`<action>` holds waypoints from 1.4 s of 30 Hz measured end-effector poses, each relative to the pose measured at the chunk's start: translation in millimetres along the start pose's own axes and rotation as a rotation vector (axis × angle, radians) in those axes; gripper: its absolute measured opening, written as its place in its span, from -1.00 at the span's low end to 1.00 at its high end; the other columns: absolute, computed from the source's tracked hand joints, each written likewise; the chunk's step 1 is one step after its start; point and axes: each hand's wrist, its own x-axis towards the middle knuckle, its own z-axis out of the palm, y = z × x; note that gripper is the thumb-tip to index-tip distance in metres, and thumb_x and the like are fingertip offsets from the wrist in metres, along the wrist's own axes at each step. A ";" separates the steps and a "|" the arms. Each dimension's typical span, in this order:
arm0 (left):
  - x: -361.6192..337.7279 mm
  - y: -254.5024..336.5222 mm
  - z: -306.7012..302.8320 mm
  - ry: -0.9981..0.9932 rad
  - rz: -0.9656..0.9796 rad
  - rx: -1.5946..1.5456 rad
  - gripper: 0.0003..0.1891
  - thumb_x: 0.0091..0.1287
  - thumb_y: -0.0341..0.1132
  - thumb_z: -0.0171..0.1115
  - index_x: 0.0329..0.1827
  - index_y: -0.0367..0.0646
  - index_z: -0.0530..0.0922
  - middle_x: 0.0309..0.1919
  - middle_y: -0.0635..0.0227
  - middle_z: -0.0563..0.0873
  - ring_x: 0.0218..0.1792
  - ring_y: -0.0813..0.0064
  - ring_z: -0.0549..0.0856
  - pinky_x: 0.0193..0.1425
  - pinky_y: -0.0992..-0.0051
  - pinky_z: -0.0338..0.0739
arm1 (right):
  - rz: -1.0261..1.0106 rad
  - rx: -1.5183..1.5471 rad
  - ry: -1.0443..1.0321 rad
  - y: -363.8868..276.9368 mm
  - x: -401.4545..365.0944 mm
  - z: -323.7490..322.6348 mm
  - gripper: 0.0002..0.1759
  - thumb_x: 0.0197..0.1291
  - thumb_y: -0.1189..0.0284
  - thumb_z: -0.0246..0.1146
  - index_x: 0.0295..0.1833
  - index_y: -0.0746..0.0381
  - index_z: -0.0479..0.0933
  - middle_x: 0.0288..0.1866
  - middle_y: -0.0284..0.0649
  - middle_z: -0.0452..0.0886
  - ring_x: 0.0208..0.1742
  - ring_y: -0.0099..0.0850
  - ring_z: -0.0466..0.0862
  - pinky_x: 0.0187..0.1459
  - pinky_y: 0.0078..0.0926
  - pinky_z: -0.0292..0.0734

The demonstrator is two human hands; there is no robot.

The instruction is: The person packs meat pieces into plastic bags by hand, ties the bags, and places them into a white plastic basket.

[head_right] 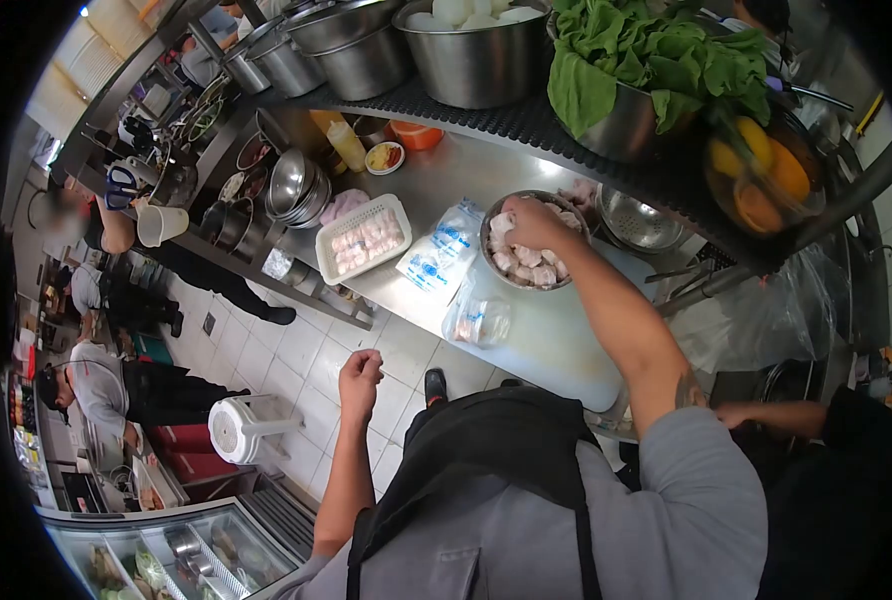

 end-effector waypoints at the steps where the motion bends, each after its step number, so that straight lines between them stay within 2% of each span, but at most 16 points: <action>1: 2.3 8.2 7.3 -0.022 0.030 -0.013 -0.78 0.43 -0.28 0.26 -0.05 -0.26 0.64 -0.34 0.43 0.67 -0.38 0.62 0.59 -0.26 0.58 0.50 | 0.067 0.064 0.031 1.8 -2.5 -0.4 -0.38 -0.15 0.46 0.44 0.15 0.27 0.54 -0.06 -0.12 0.67 -0.04 -0.12 0.69 0.03 -0.29 0.61; 4: 7.4 46.9 37.4 -0.122 0.129 -0.037 -0.77 0.44 -0.32 0.25 0.02 -0.28 0.62 -0.25 0.39 0.69 -0.30 0.59 0.63 -0.19 0.55 0.54 | 0.277 0.725 -0.134 8.7 -13.4 -7.3 -0.55 0.02 0.54 0.38 0.10 0.27 0.55 0.01 -0.20 0.66 -0.06 -0.36 0.71 -0.02 -0.39 0.61; 7: 11.9 96.6 78.1 -0.344 0.133 -0.193 -0.69 0.47 -0.29 0.21 0.17 -0.28 0.55 -0.15 0.28 0.70 -0.20 0.51 0.69 -0.12 0.51 0.58 | 0.052 0.775 -0.065 -29.4 -55.2 -15.2 -0.46 -0.01 0.59 0.38 0.18 0.25 0.52 -0.06 -0.35 0.62 0.03 -0.45 0.63 0.07 -0.48 0.56; 10: 20.6 130.0 115.9 -0.545 -0.193 -0.456 -0.62 0.54 -0.14 0.10 0.24 -0.24 0.50 -0.07 0.18 0.70 -0.19 0.37 0.73 -0.07 0.41 0.66 | -0.149 0.805 -0.039 -56.1 -88.7 -3.4 -0.49 -0.01 0.64 0.33 0.14 0.25 0.52 0.05 -0.25 0.60 0.14 -0.34 0.62 0.20 -0.41 0.52; 12: 29.4 134.1 130.5 -0.710 -0.437 -0.648 -0.61 0.54 -0.13 0.12 0.25 -0.23 0.48 -0.05 0.18 0.70 -0.16 0.38 0.73 -0.07 0.41 0.67 | -0.269 0.481 0.032 -75.5 -109.0 -6.0 -0.48 -0.03 0.67 0.30 0.14 0.24 0.52 0.12 -0.19 0.57 0.21 -0.25 0.59 0.27 -0.36 0.47; 15: 35.0 116.3 143.0 -0.776 -0.390 -0.648 -0.66 0.50 -0.21 0.17 0.20 -0.23 0.49 -0.05 0.16 0.69 -0.13 0.34 0.74 -0.08 0.39 0.70 | -0.341 0.315 0.091 -84.2 -131.7 -1.4 -0.45 -0.07 0.69 0.25 0.14 0.22 0.52 0.20 -0.12 0.52 0.28 -0.11 0.54 0.33 -0.27 0.43; 17: 32.9 105.8 147.4 -0.738 -0.329 -0.590 -0.67 0.46 -0.28 0.23 0.19 -0.24 0.49 -0.06 0.18 0.69 -0.15 0.37 0.74 -0.09 0.43 0.69 | -0.306 0.399 0.126 -87.0 -146.4 0.0 -0.47 0.00 0.67 0.29 0.18 0.23 0.51 0.26 -0.12 0.50 0.34 -0.19 0.50 0.35 -0.28 0.41; 20: 30.1 88.8 156.1 -0.680 -0.090 -0.424 -0.66 0.40 -0.40 0.27 0.19 -0.23 0.48 -0.10 0.25 0.70 -0.20 0.43 0.73 -0.06 0.44 0.69 | -0.003 1.156 0.037 -63.4 -158.7 27.9 -0.42 0.10 0.66 0.31 0.30 0.25 0.45 0.27 -0.21 0.51 0.31 -0.35 0.53 0.27 -0.31 0.51; 23: 23.4 83.8 162.7 -0.673 0.053 -0.291 -0.67 0.36 -0.46 0.30 0.16 -0.23 0.51 -0.08 0.30 0.68 -0.19 0.51 0.70 -0.07 0.48 0.65 | 0.215 1.211 -0.205 -47.5 -159.9 29.8 -0.41 0.25 0.59 0.34 0.38 0.29 0.36 0.25 -0.20 0.53 0.22 -0.45 0.57 0.21 -0.33 0.56; 26: 25.8 83.2 164.5 -0.729 0.024 -0.194 -0.72 0.35 -0.48 0.31 0.10 -0.23 0.55 0.00 0.30 0.64 -0.13 0.55 0.68 -0.07 0.52 0.61 | 0.071 1.051 -0.161 -32.7 -162.4 46.5 -0.42 0.31 0.57 0.29 0.42 0.26 0.33 0.19 -0.23 0.58 0.14 -0.44 0.62 0.11 -0.36 0.62; 29: 29.5 76.6 164.0 -0.758 0.109 -0.121 -0.75 0.33 -0.50 0.33 0.06 -0.22 0.58 0.05 0.28 0.63 -0.09 0.54 0.67 -0.02 0.52 0.59 | 0.300 1.333 -0.156 -52.0 -171.3 34.7 -0.46 0.33 0.54 0.28 0.40 0.24 0.35 0.14 -0.21 0.61 0.07 -0.38 0.67 0.09 -0.39 0.64; 32: 30.4 74.9 163.5 -0.770 0.389 -0.053 -0.71 0.30 -0.52 0.35 0.07 -0.21 0.58 0.00 0.28 0.65 -0.05 0.49 0.67 0.06 0.52 0.58 | 0.438 1.737 -0.389 -42.1 -174.5 35.4 -0.46 0.31 0.54 0.28 0.39 0.25 0.35 0.12 -0.20 0.61 0.02 -0.34 0.70 0.07 -0.39 0.66; 36: 28.8 84.9 158.2 -0.742 0.648 0.051 -0.66 0.27 -0.53 0.37 0.11 -0.23 0.58 -0.03 0.25 0.68 0.01 0.41 0.68 0.08 0.49 0.59 | 0.433 1.716 -0.311 -26.7 -179.2 56.9 -0.46 0.30 0.55 0.28 0.37 0.28 0.34 0.09 -0.15 0.62 -0.04 -0.32 0.72 0.02 -0.39 0.68; 39: 43.3 86.7 139.0 -0.393 0.517 0.135 -0.64 0.27 -0.52 0.37 0.13 -0.26 0.58 0.00 0.20 0.70 0.01 0.36 0.69 0.07 0.41 0.62 | 0.515 1.516 -0.113 -16.0 -182.6 68.6 -0.46 0.29 0.54 0.30 0.36 0.31 0.35 0.02 -0.13 0.64 -0.10 -0.38 0.72 -0.07 -0.43 0.70; 40: 49.2 84.9 129.2 -0.226 0.482 0.154 -0.70 0.30 -0.42 0.37 0.07 -0.29 0.62 -0.12 0.17 0.76 -0.11 0.35 0.73 -0.01 0.36 0.64 | 0.552 1.385 -0.065 -12.5 -183.0 71.8 -0.47 0.29 0.54 0.31 0.35 0.31 0.37 -0.01 -0.13 0.65 -0.12 -0.39 0.71 -0.10 -0.44 0.70; 42: 49.2 84.5 116.6 -0.220 0.313 0.466 -0.67 0.30 -0.23 0.39 -0.01 -0.29 0.66 -0.31 0.15 0.78 -0.23 0.26 0.77 -0.06 0.32 0.65 | 0.572 1.232 -0.041 -11.4 -182.3 80.4 -0.49 0.28 0.53 0.33 0.32 0.33 0.39 -0.06 -0.13 0.66 -0.15 -0.43 0.70 -0.14 -0.47 0.69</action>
